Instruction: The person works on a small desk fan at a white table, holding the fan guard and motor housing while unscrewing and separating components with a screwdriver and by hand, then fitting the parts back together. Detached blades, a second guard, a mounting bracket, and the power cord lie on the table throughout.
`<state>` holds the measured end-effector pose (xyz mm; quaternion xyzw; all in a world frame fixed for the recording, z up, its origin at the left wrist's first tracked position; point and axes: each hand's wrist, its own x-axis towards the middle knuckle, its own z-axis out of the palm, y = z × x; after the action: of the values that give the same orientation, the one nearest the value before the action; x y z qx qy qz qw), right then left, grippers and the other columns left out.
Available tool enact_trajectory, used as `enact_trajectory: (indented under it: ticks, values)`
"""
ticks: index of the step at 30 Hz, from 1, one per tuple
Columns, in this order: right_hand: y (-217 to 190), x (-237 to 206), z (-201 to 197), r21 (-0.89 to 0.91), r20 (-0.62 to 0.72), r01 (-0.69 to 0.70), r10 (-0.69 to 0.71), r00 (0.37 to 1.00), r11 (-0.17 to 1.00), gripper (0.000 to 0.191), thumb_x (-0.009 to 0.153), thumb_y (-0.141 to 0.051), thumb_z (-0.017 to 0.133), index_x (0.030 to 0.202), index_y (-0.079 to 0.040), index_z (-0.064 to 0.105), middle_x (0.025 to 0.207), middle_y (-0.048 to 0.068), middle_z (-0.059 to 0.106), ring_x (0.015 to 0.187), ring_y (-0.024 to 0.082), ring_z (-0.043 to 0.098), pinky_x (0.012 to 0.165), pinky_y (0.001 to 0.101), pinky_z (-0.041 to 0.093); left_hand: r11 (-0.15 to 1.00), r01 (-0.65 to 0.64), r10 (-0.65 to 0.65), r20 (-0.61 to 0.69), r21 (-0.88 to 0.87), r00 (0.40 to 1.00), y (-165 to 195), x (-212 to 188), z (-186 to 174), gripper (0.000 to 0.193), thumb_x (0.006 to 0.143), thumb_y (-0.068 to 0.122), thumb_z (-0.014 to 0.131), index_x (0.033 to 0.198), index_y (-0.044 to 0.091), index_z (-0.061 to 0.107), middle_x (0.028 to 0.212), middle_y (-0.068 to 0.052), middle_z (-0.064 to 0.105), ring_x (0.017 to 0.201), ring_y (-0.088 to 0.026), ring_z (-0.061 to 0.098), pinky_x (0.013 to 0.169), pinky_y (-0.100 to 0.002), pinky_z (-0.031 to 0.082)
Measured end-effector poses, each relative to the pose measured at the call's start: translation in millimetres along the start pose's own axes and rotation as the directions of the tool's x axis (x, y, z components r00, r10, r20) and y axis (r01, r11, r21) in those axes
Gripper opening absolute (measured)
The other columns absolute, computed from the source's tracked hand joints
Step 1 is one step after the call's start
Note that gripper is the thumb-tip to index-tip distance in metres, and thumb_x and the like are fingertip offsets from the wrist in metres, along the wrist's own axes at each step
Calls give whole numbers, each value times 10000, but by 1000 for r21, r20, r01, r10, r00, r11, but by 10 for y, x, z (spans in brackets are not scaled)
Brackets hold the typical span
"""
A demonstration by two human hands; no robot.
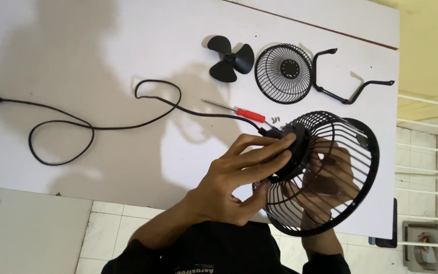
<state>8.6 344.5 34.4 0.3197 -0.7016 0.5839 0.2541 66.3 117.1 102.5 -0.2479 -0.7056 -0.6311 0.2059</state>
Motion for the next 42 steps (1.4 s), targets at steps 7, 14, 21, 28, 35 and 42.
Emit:
enact_trajectory:
  ticks: [7,14,21,28,35,42]
  values:
    - [106,-84,-82,-11,-27,39,-39,999,999,430,773,-239,910,991,-40,597,1170,114,593,1147,270,655,1025,406,601,998,32,-30,-38,53,999,1,-19,34,553,856,-71,766,1352,160,684,1531,-71,600,1197,-253,648,861,-271,600]
    - [65,-182,-159,58,-92,-106,111,990,993,269,972,-191,772,984,25,612,1112,124,622,1095,273,683,1041,396,621,999,-12,12,14,40,1000,-54,-43,17,602,850,-70,785,1398,144,656,1510,-59,578,1195,-253,633,899,-291,606]
    - [99,-133,-145,-120,-13,40,-42,999,992,221,888,-102,777,972,12,607,1157,136,654,1101,290,695,1061,409,616,996,-48,48,6,80,999,-123,-29,-2,631,772,-62,780,1353,164,679,1530,-47,595,1153,-246,633,853,-285,604]
    - [-40,-18,-116,-156,51,-103,113,992,982,457,788,-114,853,1154,37,624,1279,137,623,1180,291,653,1035,330,577,999,22,-19,52,-49,998,-13,-33,-110,765,721,45,818,1447,114,585,1578,-85,523,1246,-255,597,1005,-331,574]
    - [-175,463,243,-54,203,3,9,979,999,510,754,-33,924,1214,-43,703,1353,134,598,1260,291,648,1087,388,607,887,221,-251,-22,-405,968,-99,-36,118,1263,637,375,988,1578,0,234,1517,-110,381,1431,-249,442,1202,-368,427]
    - [-386,747,432,-389,329,-12,151,932,921,565,690,-73,964,1204,-31,732,1244,124,679,1043,213,711,841,286,620,801,210,-353,-160,-560,922,-648,-230,217,843,768,-33,485,1594,-77,323,1450,-135,539,1349,-157,536,1180,-267,408]
